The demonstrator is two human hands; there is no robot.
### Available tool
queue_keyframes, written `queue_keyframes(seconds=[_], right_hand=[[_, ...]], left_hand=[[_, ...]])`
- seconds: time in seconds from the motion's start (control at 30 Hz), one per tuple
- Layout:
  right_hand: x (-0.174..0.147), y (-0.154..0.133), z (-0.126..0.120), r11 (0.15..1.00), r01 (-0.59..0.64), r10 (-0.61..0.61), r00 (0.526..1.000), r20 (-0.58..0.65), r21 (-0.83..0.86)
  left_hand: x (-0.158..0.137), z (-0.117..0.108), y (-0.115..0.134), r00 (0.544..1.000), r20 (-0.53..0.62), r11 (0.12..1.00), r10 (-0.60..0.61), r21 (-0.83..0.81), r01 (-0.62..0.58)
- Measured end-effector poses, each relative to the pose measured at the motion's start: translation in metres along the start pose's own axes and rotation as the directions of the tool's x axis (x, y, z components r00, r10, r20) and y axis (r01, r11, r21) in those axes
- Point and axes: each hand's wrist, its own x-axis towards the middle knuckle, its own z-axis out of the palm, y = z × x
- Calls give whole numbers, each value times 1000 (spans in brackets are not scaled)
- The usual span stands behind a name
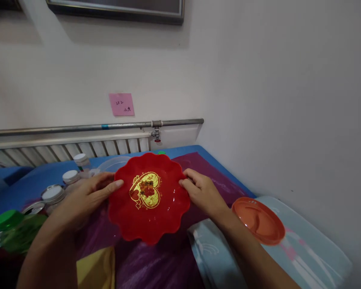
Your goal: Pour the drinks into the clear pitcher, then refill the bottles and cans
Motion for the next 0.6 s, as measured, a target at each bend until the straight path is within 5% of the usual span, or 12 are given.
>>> queue_keyframes(seconds=[0.1, 0.2, 0.37, 0.6], right_hand=[[19, -12, 2, 999, -16, 15, 999, 34, 49], [40, -23, 9, 999, 6, -7, 1000, 12, 49], [57, -36, 28, 969, 191, -171, 976, -133, 156], [69, -37, 63, 911, 251, -205, 964, -169, 328]], left_hand=[[4, -1, -11, 997, 78, 984, -28, -176, 41], [9, -5, -17, 997, 39, 952, -64, -298, 72], [16, -22, -20, 971, -225, 894, -86, -447, -24], [30, -50, -39, 830, -552, 913, -80, -376, -162]])
